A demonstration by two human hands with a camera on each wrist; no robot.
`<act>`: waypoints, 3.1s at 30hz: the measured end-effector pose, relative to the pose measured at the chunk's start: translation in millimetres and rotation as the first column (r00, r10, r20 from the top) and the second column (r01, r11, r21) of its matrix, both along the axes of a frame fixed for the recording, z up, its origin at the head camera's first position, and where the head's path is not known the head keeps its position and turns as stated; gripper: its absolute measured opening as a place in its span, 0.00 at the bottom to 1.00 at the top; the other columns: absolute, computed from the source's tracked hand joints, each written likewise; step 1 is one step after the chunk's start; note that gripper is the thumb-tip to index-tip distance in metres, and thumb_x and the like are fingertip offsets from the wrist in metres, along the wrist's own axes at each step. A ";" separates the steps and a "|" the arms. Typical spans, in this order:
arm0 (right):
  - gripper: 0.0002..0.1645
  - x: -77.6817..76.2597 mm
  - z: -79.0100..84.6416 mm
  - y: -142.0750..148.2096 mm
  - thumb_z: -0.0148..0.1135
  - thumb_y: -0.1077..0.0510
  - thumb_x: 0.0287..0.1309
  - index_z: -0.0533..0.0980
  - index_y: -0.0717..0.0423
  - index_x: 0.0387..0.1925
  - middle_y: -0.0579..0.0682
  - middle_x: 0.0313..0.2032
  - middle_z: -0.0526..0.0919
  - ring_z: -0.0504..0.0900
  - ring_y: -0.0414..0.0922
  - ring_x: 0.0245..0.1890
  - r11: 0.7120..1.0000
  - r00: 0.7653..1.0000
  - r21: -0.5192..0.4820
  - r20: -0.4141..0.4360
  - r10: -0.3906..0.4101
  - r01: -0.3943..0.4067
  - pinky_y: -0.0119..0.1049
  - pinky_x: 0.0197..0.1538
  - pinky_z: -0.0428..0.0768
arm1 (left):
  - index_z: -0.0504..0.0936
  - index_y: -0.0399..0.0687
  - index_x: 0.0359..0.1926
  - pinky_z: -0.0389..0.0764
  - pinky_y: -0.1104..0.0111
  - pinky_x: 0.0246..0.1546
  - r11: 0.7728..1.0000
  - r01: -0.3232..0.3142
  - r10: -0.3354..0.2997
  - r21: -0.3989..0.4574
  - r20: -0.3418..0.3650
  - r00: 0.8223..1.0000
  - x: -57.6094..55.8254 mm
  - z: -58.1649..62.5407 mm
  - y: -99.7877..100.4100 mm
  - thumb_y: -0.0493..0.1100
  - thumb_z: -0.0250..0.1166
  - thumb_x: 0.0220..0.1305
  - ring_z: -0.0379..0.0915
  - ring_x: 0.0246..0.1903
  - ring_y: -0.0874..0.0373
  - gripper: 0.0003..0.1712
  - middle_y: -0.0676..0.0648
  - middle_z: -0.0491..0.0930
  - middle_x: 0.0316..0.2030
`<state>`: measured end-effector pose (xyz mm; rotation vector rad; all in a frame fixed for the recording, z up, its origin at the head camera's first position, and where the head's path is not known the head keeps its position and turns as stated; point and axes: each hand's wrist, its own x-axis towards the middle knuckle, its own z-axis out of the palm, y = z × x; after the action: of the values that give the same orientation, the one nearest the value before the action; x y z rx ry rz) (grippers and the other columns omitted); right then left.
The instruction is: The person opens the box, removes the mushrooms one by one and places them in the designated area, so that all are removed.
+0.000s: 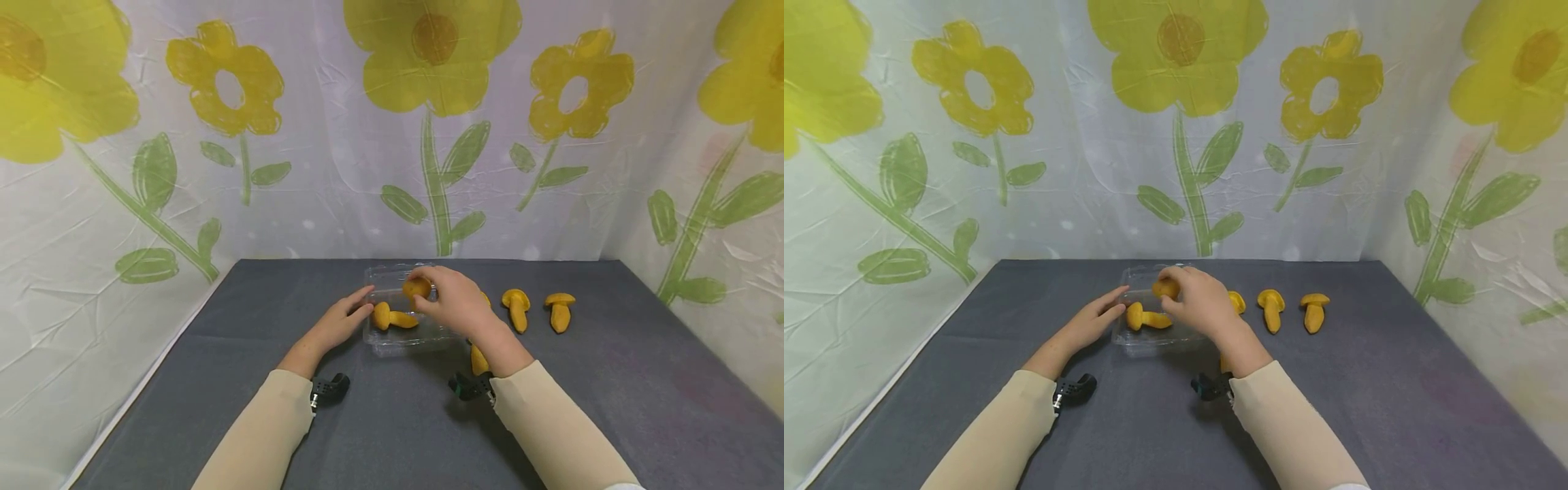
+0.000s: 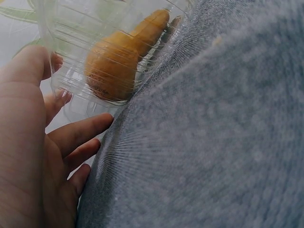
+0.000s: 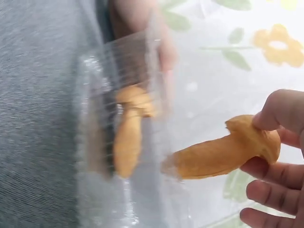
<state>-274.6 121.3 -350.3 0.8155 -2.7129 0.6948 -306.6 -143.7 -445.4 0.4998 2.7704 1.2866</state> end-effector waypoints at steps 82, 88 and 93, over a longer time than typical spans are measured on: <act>0.26 -13.4 1.0 168.8 0.68 0.47 0.67 0.66 0.45 0.18 0.43 0.17 0.59 0.55 0.40 0.18 0.953 0.513 0.113 0.822 -0.249 0.282 0.36 0.29 0.67 | 0.58 0.53 0.81 0.69 0.43 0.66 1.000 0.019 -0.019 0.023 -0.011 1.000 -0.5 -0.5 0.4 0.53 0.52 0.82 0.65 0.69 0.41 0.34 0.38 0.69 0.71; 0.15 -7.8 9.4 167.4 0.72 0.46 0.63 0.81 0.51 0.28 0.48 0.27 0.74 0.61 0.41 0.21 0.932 0.542 0.171 0.774 -0.327 0.319 0.36 0.28 0.66 | 0.58 0.53 0.81 0.69 0.44 0.66 1.000 0.021 -0.020 0.022 -0.014 1.000 -0.5 -0.4 0.3 0.53 0.52 0.82 0.66 0.69 0.42 0.33 0.38 0.70 0.70; 0.15 -5.4 15.7 165.8 0.74 0.47 0.61 0.85 0.55 0.36 0.53 0.33 0.80 0.64 0.42 0.23 0.922 0.551 0.178 0.757 -0.351 0.343 0.36 0.27 0.66 | 0.58 0.53 0.81 0.69 0.44 0.66 1.000 0.016 -0.016 0.023 -0.014 1.000 -0.8 -1.6 -0.1 0.53 0.52 0.81 0.65 0.70 0.42 0.34 0.38 0.69 0.71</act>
<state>-280.0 287.2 -334.6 -0.1465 -3.4700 1.1396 -307.4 -143.8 -447.0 0.5337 2.7599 1.3183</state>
